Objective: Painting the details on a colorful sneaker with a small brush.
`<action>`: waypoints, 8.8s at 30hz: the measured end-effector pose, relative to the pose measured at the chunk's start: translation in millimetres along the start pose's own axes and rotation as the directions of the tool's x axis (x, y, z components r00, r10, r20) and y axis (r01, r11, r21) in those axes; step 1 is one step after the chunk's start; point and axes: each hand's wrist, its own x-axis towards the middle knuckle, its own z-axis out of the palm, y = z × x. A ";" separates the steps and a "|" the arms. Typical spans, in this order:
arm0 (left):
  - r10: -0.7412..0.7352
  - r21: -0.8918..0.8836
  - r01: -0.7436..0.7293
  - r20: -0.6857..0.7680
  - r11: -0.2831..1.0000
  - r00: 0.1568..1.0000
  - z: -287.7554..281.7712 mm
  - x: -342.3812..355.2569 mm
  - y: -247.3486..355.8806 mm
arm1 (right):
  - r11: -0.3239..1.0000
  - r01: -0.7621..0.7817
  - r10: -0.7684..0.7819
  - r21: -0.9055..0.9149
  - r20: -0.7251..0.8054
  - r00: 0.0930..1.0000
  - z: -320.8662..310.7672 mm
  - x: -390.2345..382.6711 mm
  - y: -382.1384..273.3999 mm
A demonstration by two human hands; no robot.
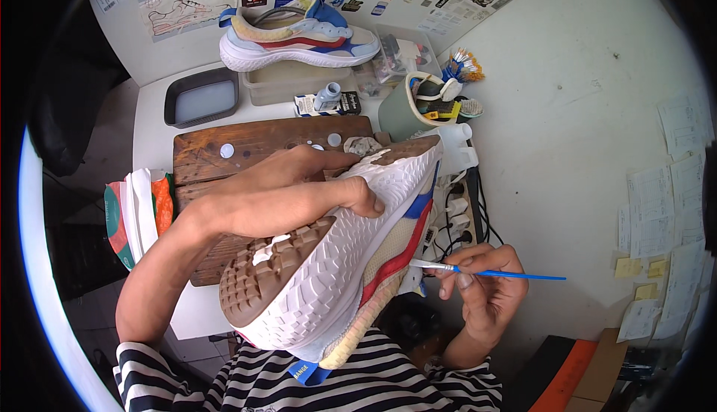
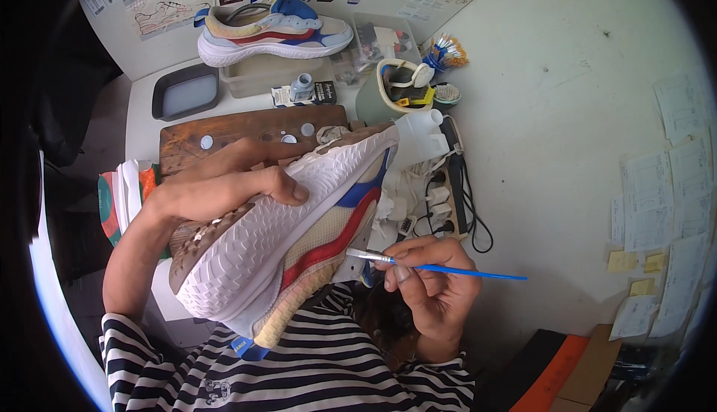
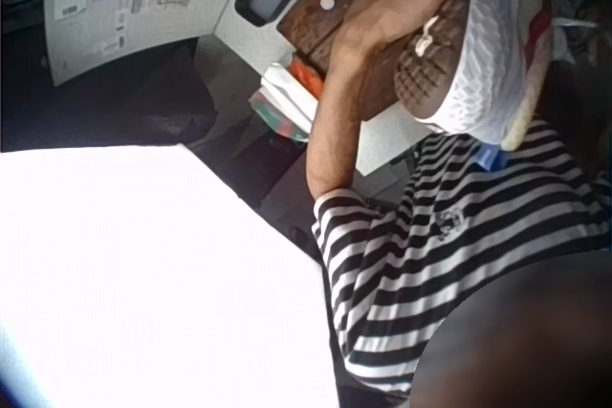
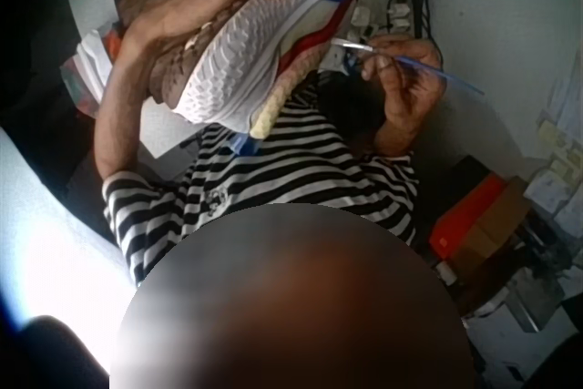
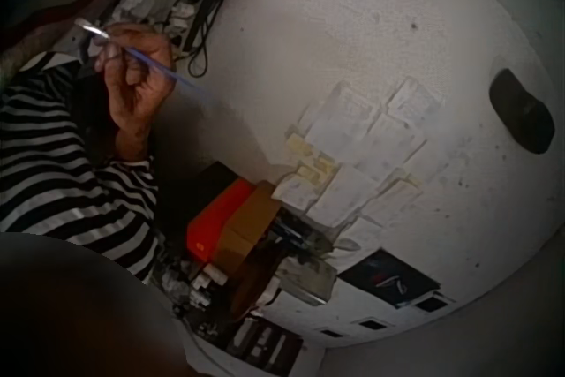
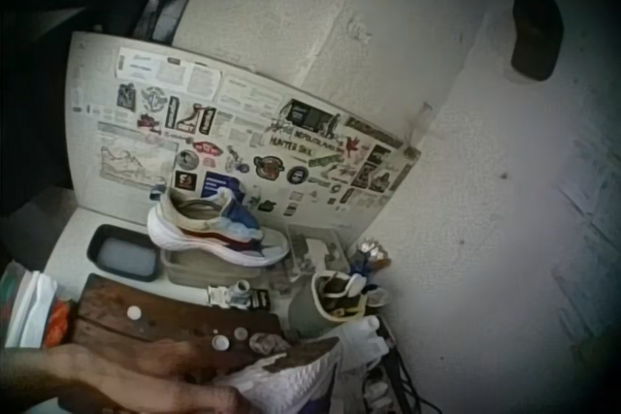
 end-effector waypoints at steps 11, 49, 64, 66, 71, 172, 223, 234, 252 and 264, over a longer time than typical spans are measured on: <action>-0.042 -0.023 0.044 0.079 0.999 0.996 -0.4 5.2 1.8 | 0.999 0.046 -0.046 -0.010 -0.029 0.998 -3.7 -3.1 2.8; -0.078 0.020 0.078 0.036 0.997 0.996 0.7 -0.1 5.9 | 1.000 0.015 -0.015 -0.019 -0.005 1.000 -2.7 -4.9 2.3; -0.021 0.066 0.023 -0.023 0.998 1.000 1.3 -2.6 5.4 | 0.999 0.035 -0.036 -0.035 -0.013 0.999 -2.4 -4.8 0.1; -0.035 0.072 0.037 -0.029 0.997 0.999 0.8 -3.3 7.9 | 0.999 0.038 -0.038 -0.033 -0.009 0.999 -1.9 -4.7 -0.4; -0.019 0.065 0.020 -0.018 0.998 1.000 1.3 -0.6 3.3 | 0.998 0.041 -0.041 -0.041 -0.001 0.999 -2.0 -5.8 -0.9; -0.113 0.099 0.128 -0.144 0.987 0.983 3.3 -6.6 14.4 | 0.981 0.161 -0.163 -0.111 -0.013 0.986 7.8 -9.7 4.5; 0.075 0.296 -0.008 -0.217 0.955 0.973 10.6 -9.6 23.4 | 0.967 0.213 -0.199 -0.138 0.112 0.974 4.6 -5.4 10.1; 0.181 0.284 -0.098 -0.282 0.954 0.942 14.8 -8.2 17.9 | 0.959 0.226 -0.209 -0.171 0.110 0.972 3.8 -7.0 12.8; 0.183 0.234 -0.111 -0.313 0.966 0.932 10.7 -13.6 17.5 | 0.977 0.194 -0.194 -0.090 0.015 0.981 11.6 -7.9 10.3; 0.121 0.171 -0.072 -0.297 0.983 0.947 15.3 -20.8 27.1 | 0.957 0.242 -0.246 -0.160 -0.008 0.969 8.1 -9.1 15.5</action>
